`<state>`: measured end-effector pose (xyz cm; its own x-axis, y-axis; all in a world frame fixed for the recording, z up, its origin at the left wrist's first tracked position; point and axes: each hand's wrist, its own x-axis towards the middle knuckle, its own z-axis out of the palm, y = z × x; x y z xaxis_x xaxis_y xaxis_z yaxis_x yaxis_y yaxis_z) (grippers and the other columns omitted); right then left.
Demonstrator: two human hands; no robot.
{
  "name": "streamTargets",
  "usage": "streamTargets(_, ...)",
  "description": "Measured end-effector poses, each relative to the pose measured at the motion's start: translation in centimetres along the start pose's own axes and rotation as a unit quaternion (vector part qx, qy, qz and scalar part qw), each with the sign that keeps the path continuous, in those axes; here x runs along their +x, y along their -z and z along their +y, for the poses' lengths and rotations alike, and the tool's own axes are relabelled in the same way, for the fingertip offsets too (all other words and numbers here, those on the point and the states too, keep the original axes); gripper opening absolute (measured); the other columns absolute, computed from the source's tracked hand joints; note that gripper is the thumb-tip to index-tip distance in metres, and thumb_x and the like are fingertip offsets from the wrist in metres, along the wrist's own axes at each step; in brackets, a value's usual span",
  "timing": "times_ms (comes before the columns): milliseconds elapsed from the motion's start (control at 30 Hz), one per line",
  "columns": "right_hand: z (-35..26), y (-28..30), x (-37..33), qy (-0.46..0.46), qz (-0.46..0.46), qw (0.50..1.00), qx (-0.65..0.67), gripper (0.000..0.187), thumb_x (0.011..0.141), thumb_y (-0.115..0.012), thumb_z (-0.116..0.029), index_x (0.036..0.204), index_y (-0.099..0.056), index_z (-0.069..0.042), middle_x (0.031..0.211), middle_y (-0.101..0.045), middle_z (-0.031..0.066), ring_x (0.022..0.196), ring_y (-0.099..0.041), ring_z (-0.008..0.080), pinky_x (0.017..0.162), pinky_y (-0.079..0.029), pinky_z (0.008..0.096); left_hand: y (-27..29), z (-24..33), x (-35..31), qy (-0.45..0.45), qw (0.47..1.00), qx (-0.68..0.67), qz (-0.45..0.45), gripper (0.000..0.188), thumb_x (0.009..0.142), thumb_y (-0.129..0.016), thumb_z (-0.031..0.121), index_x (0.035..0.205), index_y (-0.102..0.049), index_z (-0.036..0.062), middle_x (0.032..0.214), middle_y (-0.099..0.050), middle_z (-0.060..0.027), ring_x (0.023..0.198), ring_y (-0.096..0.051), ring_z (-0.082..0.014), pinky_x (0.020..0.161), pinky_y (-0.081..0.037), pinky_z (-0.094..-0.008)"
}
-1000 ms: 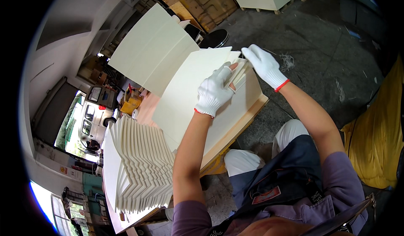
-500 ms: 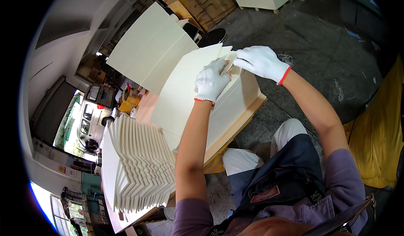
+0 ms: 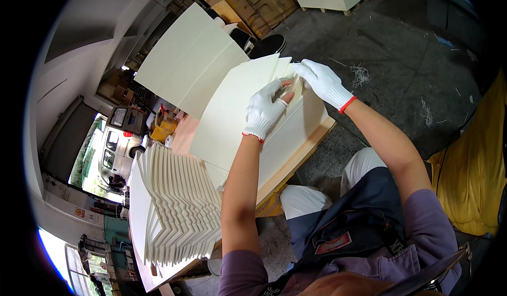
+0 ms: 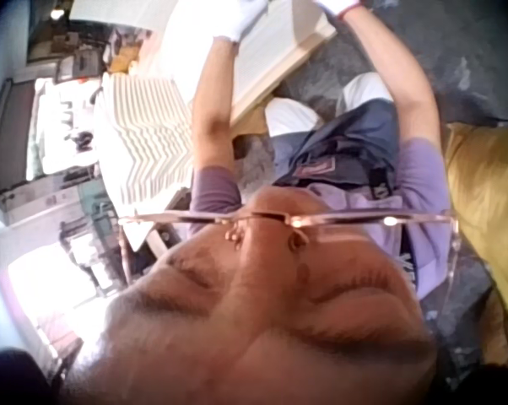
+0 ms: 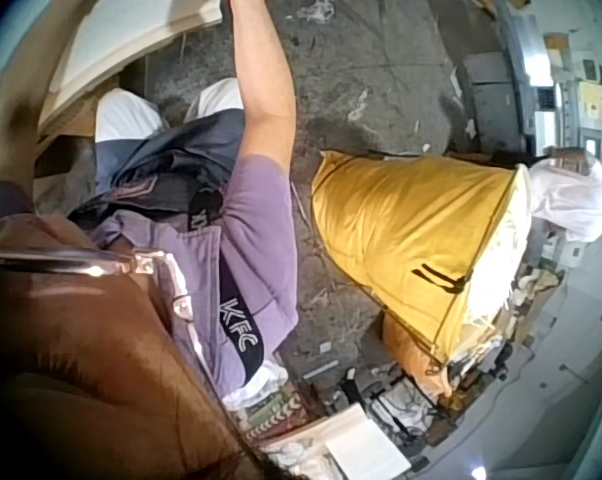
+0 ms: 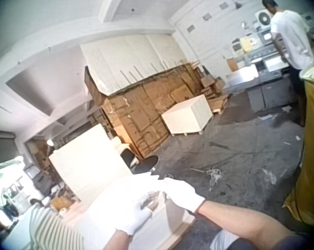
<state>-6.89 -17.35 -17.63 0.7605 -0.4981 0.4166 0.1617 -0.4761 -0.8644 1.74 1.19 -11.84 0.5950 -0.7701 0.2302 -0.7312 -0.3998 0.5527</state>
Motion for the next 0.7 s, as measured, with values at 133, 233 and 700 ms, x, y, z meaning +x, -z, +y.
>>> streamTargets(133,-0.4,0.0,-0.3,-0.003,0.007,1.0,-0.021,0.055,0.107,-0.045,-0.057,0.105,-0.064,-0.005,0.093,-0.069,0.0183,0.094,-0.067,0.0392,0.083,-0.049,0.0474,-0.1,0.0,-0.2,-0.022,0.999,-0.012,0.038,0.034,0.097,-0.071,0.018,0.131,-0.073,0.0098,0.113,-0.077,-0.0107,0.101,-0.07,-0.0183,0.091,-0.053,-0.0307)
streamTargets(233,-0.1,-0.2,-0.2,0.012,0.019,0.998,-0.052,0.054,0.108,-0.044,-0.057,0.106,-0.064,-0.006,0.096,-0.07,0.0191,0.097,-0.067,0.041,0.082,-0.049,0.0485,-0.2,-0.3,-0.1,-0.028,0.998,-0.017,0.045,0.034,0.098,-0.071,0.022,0.131,-0.073,0.0144,0.111,-0.077,-0.013,0.099,-0.071,-0.0227,0.09,-0.053,-0.0334)
streamTargets(700,0.1,-0.5,-0.3,-0.005,0.024,0.998,-0.049,0.053,0.109,-0.044,-0.056,0.107,-0.064,-0.008,0.097,-0.071,0.0175,0.095,-0.068,0.0399,0.081,-0.05,0.0476,0.0,0.6,-0.3,0.009,1.0,-0.001,0.011,0.03,0.102,-0.066,0.028,0.132,-0.073,0.0228,0.102,-0.077,-0.0168,0.093,-0.074,-0.0281,0.086,-0.056,-0.0379)
